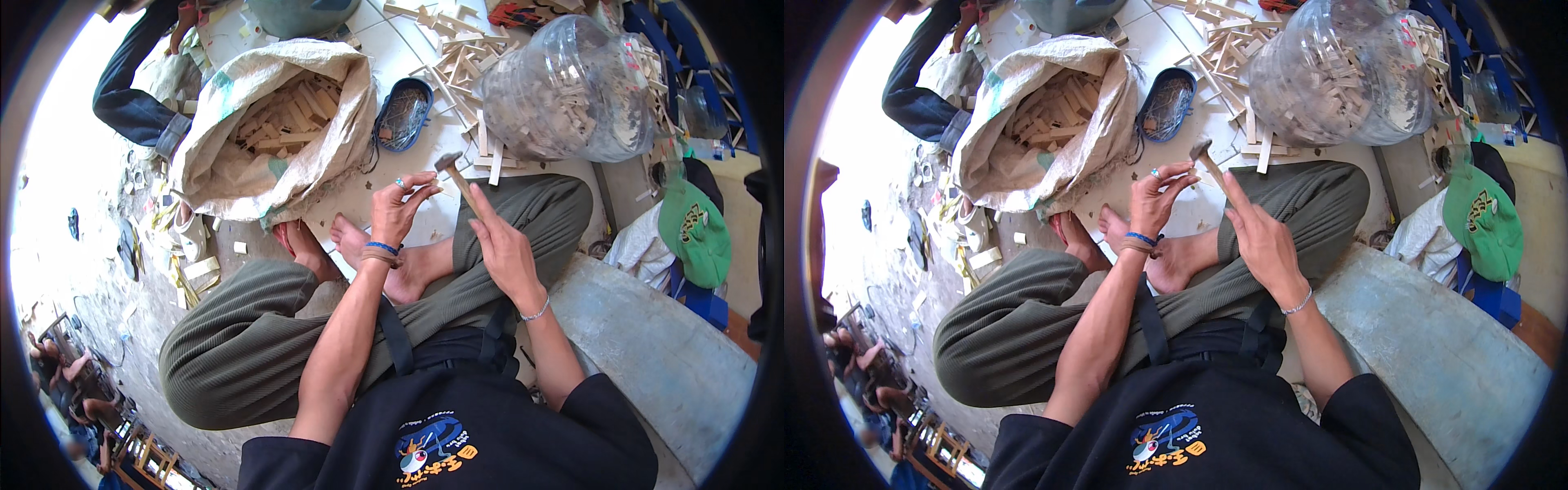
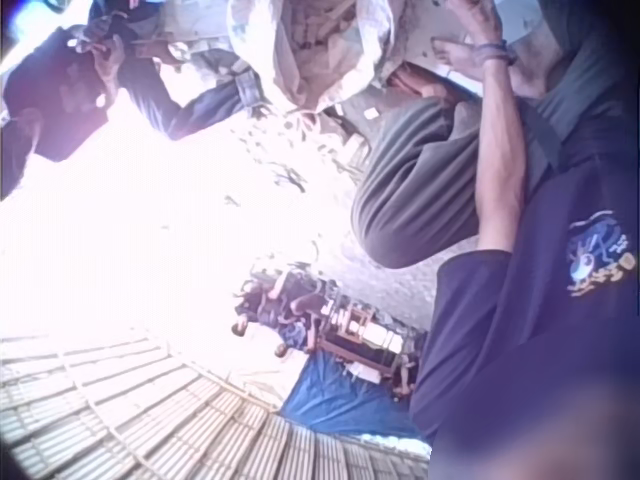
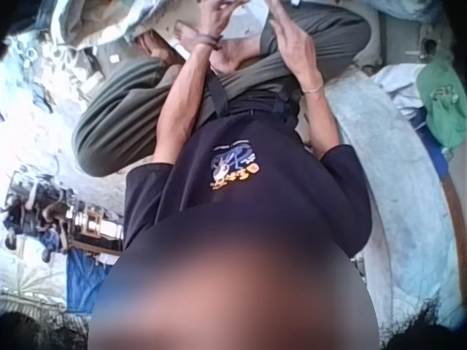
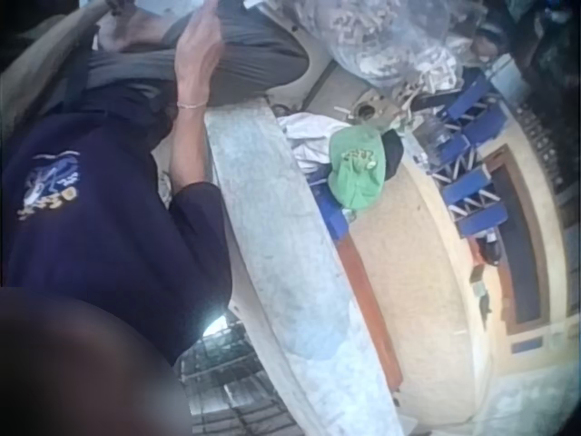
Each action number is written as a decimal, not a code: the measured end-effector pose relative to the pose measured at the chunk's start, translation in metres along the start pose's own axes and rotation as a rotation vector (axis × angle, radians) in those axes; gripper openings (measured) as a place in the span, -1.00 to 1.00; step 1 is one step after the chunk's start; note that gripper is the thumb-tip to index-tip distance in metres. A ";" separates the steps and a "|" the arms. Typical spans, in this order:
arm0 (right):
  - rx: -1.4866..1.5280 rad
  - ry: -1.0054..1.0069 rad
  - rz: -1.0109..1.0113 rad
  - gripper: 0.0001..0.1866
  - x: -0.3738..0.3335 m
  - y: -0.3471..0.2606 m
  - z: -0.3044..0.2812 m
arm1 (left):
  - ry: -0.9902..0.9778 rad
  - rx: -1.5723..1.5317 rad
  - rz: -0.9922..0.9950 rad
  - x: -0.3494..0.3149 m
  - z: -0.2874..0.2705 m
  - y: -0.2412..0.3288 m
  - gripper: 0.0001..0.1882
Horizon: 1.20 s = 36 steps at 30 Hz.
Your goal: The person sits on the floor and assembles small wooden pieces by inserting nails and tapping them with a hammer. They repeatedly pick up wood pieces from a sack, insert nails, and hammer them into place.
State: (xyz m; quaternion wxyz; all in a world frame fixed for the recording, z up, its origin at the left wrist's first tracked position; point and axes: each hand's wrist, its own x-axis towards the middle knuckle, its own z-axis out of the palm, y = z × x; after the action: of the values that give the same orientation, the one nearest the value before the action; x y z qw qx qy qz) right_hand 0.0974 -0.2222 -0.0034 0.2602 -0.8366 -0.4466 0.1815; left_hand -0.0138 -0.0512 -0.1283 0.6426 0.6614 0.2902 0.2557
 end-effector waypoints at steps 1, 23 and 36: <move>-0.064 -0.024 -0.018 -0.33 -0.006 0.001 0.001 | 0.006 0.015 0.013 -0.001 0.001 0.001 -0.75; -0.071 0.172 -0.115 -0.23 -0.026 0.013 0.023 | 0.042 0.112 0.064 -0.004 0.006 0.008 -0.75; -0.152 0.085 -0.068 -0.23 -0.026 0.010 0.025 | 0.051 0.126 0.060 -0.002 0.007 0.008 -0.76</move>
State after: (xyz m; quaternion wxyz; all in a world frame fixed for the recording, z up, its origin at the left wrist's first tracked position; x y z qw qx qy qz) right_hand 0.0768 -0.2424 -0.0276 0.2209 -0.8452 -0.4759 0.1025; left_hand -0.0100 -0.0574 -0.1207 0.5841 0.7023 0.3019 0.2730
